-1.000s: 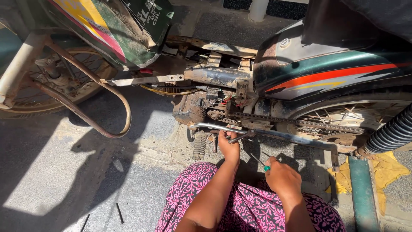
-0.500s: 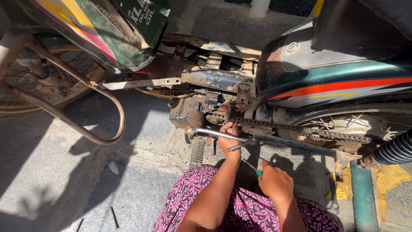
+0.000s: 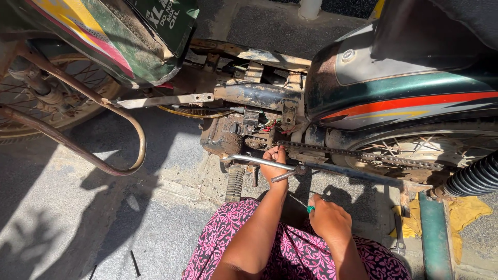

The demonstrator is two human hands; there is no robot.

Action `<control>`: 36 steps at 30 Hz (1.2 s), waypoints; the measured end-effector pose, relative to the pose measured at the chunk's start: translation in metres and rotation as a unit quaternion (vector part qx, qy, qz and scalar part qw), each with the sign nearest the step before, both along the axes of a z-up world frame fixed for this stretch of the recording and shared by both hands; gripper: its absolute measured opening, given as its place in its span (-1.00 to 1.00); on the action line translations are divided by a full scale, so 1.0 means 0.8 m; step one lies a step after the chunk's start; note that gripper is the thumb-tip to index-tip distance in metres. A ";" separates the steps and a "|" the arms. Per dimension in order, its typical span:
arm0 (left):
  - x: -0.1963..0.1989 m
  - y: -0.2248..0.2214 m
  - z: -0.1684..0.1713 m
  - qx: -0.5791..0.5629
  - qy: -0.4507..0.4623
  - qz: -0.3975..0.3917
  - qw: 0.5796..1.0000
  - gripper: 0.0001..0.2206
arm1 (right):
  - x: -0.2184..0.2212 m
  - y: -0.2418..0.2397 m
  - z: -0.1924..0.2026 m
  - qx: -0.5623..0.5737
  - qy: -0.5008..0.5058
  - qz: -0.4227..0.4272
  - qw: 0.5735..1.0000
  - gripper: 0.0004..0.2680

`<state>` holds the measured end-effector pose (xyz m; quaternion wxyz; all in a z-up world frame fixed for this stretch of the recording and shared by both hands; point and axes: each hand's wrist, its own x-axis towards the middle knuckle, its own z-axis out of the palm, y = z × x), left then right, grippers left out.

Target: The person sits on the ground beside a motorcycle and uses a green-handled screwdriver to unscrew screws from the chain guard area, collecting the removed screws on the ground, then reaches toward the motorcycle's footrest and chain area.

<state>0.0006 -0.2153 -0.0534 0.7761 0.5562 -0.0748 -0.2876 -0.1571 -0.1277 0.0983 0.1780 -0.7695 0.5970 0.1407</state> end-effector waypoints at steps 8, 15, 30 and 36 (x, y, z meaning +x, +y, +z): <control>0.001 -0.003 -0.020 -0.032 0.008 0.000 0.999 -0.82 | -0.002 0.000 0.001 -0.004 -0.007 -0.002 1.000 -0.73; -0.001 0.009 0.001 0.046 -0.018 0.017 0.999 -0.80 | -0.001 0.001 0.003 -0.012 -0.020 -0.004 1.000 -0.79; -0.007 0.046 0.027 0.091 -0.071 0.029 0.993 -0.80 | 0.007 0.009 0.007 -0.006 -0.027 -0.011 1.000 -0.78; -0.018 0.062 -0.011 0.073 -0.060 0.031 0.995 -0.66 | 0.010 0.012 0.008 -0.005 -0.012 -0.010 1.000 -0.78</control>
